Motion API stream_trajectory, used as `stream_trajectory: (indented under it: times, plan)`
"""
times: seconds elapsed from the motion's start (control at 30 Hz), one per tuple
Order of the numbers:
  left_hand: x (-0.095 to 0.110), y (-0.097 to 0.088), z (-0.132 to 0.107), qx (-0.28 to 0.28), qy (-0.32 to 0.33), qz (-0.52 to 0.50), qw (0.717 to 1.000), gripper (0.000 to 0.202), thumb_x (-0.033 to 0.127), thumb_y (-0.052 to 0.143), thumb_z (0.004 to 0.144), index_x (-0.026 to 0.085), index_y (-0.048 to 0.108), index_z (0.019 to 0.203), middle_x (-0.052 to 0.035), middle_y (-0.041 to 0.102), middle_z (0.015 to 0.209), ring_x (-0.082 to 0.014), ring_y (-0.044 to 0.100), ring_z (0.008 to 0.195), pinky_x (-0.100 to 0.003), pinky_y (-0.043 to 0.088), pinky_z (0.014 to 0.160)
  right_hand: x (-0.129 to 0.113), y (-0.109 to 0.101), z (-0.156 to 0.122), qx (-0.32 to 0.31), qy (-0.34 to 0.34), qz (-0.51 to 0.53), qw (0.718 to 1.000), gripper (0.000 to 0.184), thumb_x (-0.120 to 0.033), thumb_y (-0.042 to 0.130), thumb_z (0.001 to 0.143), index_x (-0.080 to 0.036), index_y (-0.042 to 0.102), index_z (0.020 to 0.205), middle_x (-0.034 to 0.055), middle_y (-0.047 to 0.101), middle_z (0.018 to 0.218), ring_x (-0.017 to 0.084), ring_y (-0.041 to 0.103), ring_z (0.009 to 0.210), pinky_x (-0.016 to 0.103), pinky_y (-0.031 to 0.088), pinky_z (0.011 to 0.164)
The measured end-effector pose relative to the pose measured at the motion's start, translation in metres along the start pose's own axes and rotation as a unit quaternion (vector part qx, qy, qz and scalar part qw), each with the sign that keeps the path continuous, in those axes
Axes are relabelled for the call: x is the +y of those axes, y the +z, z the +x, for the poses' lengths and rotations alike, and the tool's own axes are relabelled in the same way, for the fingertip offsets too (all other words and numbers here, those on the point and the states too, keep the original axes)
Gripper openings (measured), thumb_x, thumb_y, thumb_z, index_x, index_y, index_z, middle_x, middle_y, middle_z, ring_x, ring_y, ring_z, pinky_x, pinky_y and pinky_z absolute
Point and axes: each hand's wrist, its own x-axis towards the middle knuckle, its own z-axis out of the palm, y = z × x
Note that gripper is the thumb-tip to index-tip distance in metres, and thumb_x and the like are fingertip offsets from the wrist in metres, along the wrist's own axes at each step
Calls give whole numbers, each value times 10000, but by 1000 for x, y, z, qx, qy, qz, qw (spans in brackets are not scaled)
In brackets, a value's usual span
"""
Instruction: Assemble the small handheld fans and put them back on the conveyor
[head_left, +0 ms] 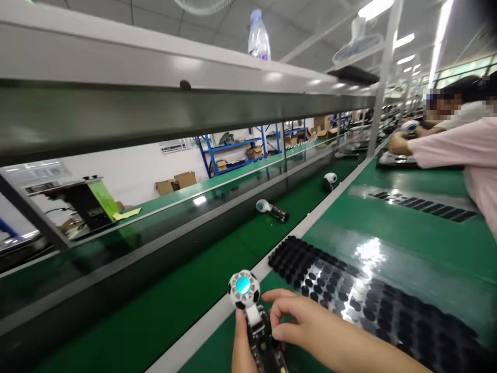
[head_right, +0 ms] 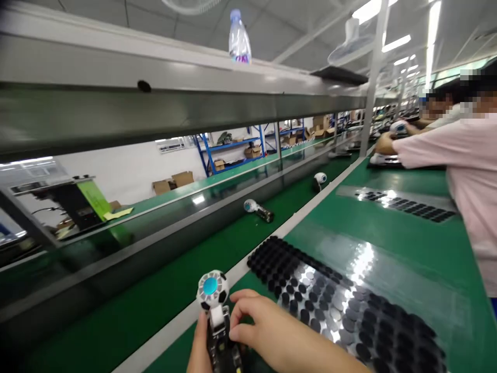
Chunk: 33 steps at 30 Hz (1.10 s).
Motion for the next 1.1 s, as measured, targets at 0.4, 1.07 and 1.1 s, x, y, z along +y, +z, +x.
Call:
stream_trajectory:
  times: [0.4,1.07,1.1]
  plan:
    - [-10,6,-3,14,7,58,998,544,554,506,754,128,584,1084,-123,574,1214,-282,418,1216,-383,297,1021,-13,16,-12,3,31,-153,988,192,-27,456,754,-196,484,667,-25,523,977,135,550,874,236,403,759]
    - [-9,2,-12,-30,56,95,994,297,322,498,849,175,533,1104,-71,549,1138,-205,562,947,-403,482,793,-8,22,-8,19,0,-255,967,170,-17,494,709,-184,501,681,-8,520,910,117,520,704,226,383,599]
    - [-9,2,-12,-32,56,94,993,296,319,499,848,176,532,1105,-71,548,1139,-205,562,947,-401,483,792,-7,23,-8,20,-5,-257,966,171,-15,494,702,-184,499,678,-10,519,897,116,519,701,226,380,598]
